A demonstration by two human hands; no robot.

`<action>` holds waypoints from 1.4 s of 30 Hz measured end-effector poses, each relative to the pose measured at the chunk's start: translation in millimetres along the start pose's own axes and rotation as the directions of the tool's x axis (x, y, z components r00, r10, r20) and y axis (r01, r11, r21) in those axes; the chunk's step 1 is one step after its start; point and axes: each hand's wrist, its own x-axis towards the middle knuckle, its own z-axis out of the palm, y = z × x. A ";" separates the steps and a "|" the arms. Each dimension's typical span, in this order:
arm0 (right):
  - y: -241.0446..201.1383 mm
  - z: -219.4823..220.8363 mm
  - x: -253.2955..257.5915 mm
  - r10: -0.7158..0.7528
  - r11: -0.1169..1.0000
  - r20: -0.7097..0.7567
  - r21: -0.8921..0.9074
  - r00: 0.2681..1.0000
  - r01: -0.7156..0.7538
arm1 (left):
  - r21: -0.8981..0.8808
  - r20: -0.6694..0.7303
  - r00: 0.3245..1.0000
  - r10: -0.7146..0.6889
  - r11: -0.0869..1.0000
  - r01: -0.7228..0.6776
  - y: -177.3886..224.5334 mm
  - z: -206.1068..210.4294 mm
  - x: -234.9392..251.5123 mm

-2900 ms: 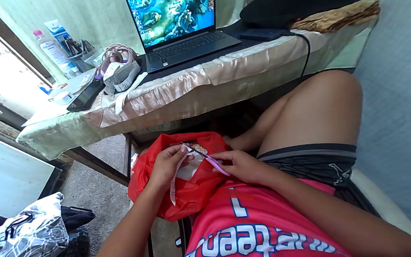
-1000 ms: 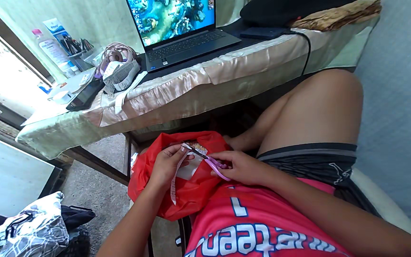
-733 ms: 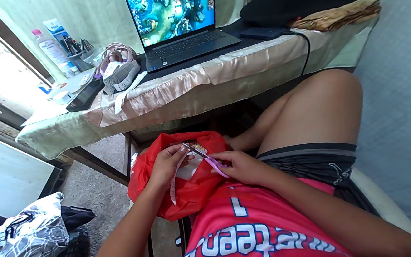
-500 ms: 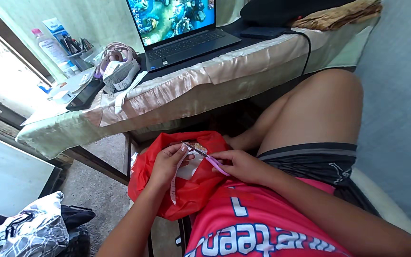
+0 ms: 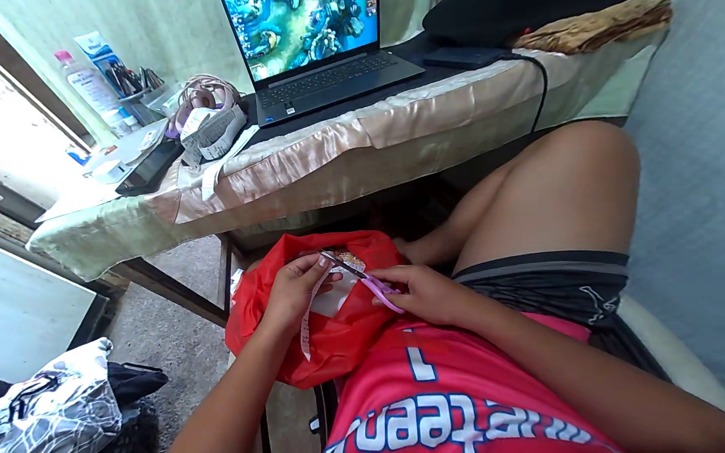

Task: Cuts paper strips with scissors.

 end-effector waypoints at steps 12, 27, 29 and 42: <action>-3.2 -0.1 -1.0 -0.018 1.000 -0.002 -0.001 1.000 0.018 | 0.000 0.006 1.000 0.004 1.000 -0.004 1.1 0.5 -0.8; -0.8 -0.4 0.3 0.029 0.999 -0.023 0.025 0.999 -0.028 | -0.002 -0.006 1.000 0.001 1.000 -0.001 0.6 0.6 -0.9; -1.5 -0.9 -0.1 0.021 0.999 -0.009 0.033 1.000 -0.020 | -0.004 -0.009 1.000 0.000 1.000 0.000 0.7 1.0 -1.0; -1.4 1.4 -0.2 -0.004 0.999 -0.006 -0.037 1.000 0.003 | 0.008 -0.006 1.000 -0.001 1.000 0.001 1.0 1.7 -1.3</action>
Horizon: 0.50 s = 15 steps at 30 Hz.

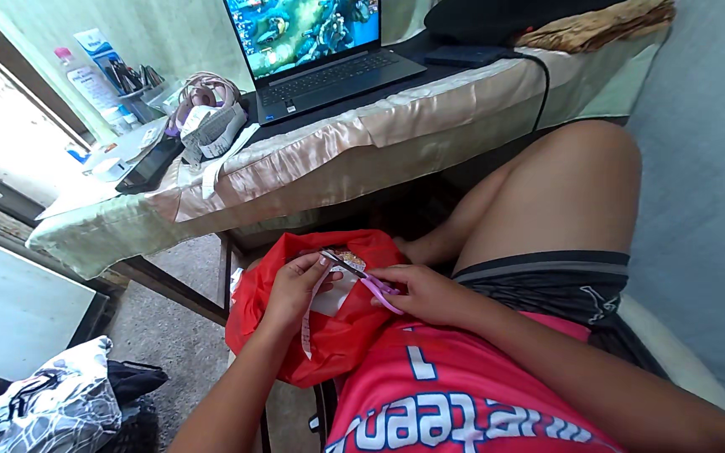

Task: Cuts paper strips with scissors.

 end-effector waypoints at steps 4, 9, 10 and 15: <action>0.2 -0.4 0.4 0.010 1.000 0.008 -0.006 1.000 -0.010 | -0.004 0.002 1.000 0.000 1.000 0.000 0.3 -0.1 0.0; 0.3 -1.7 1.1 0.022 1.000 0.005 0.017 1.000 -0.022 | 0.004 -0.004 1.000 -0.003 1.000 0.003 -0.2 -0.3 0.2; 0.4 -1.8 1.4 0.026 0.999 0.002 0.028 1.000 -0.026 | 0.002 -0.007 1.000 -0.004 1.000 0.004 -0.1 0.0 0.2; -0.7 -1.6 0.5 0.001 0.997 0.006 0.071 1.000 -0.002 | -0.008 -0.003 1.000 -0.003 1.000 0.003 0.4 -0.3 0.4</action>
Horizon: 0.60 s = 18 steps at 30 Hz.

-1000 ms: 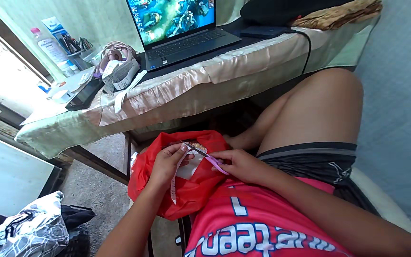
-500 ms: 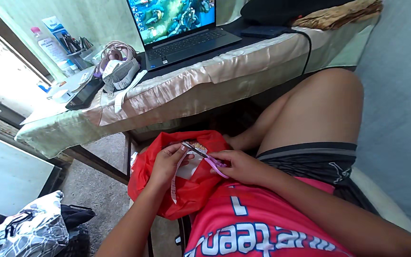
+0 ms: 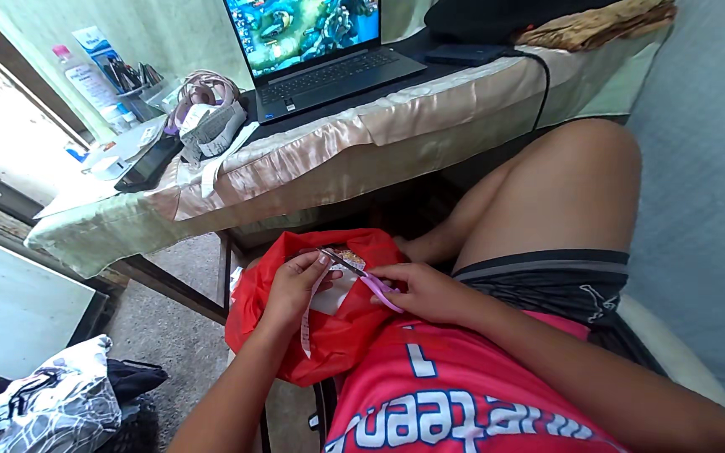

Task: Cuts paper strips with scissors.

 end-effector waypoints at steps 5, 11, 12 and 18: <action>1.6 -1.9 1.2 0.028 1.000 -0.006 -0.012 1.000 -0.028 | -0.003 -0.002 1.000 0.007 1.000 -0.007 -0.7 -0.5 0.1; 0.1 -1.1 1.0 -0.005 1.000 0.019 -0.003 1.000 0.005 | -0.007 0.001 1.000 0.001 1.000 -0.001 -0.8 -0.6 0.5; 0.2 -1.1 1.1 -0.013 1.000 0.020 -0.005 1.000 0.013 | -0.006 0.000 1.000 0.002 1.000 -0.002 -0.6 -0.6 0.4; -1.8 -2.1 -0.4 -0.012 0.998 0.018 -0.059 1.000 0.013 | 0.010 0.010 1.000 0.002 1.000 -0.002 -0.9 -0.4 0.0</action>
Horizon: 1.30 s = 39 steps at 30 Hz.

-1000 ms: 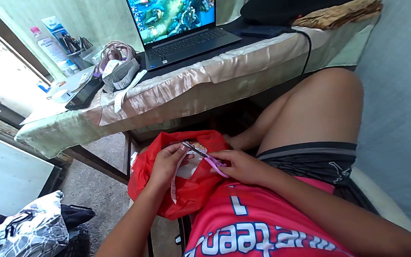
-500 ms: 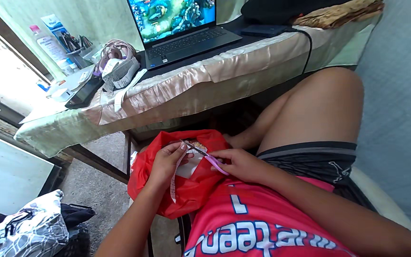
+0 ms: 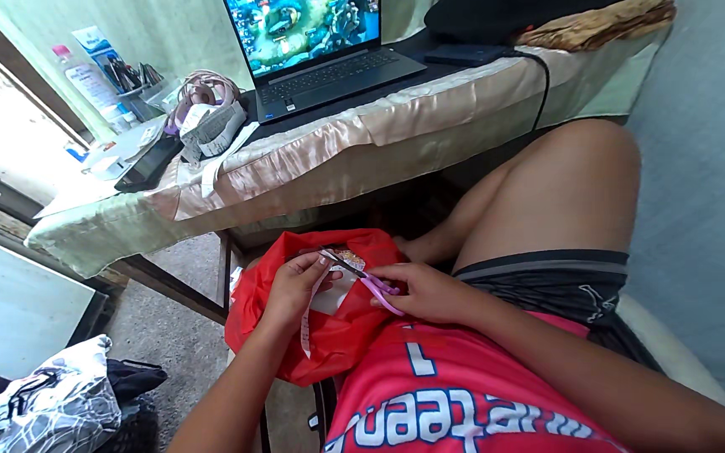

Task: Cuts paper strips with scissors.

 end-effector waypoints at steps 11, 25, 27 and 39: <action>4.5 1.3 1.1 0.007 1.000 -0.015 -0.022 1.000 -0.007 | 0.000 -0.005 1.000 -0.005 1.000 0.005 0.2 -0.4 0.3; 4.4 -1.3 -1.1 -0.019 0.999 -0.007 -0.039 1.000 0.018 | 0.000 0.006 1.000 -0.012 1.000 0.012 -0.5 -0.3 -0.1; 4.2 -1.0 -0.8 -0.013 0.999 -0.009 -0.033 1.000 0.013 | 0.001 0.008 1.000 -0.010 1.000 0.009 -0.1 0.0 -0.2; 4.5 -1.4 -1.0 0.017 1.000 -0.006 0.010 1.000 -0.017 | 0.003 0.008 1.000 -0.001 1.000 0.001 -0.1 0.2 -0.5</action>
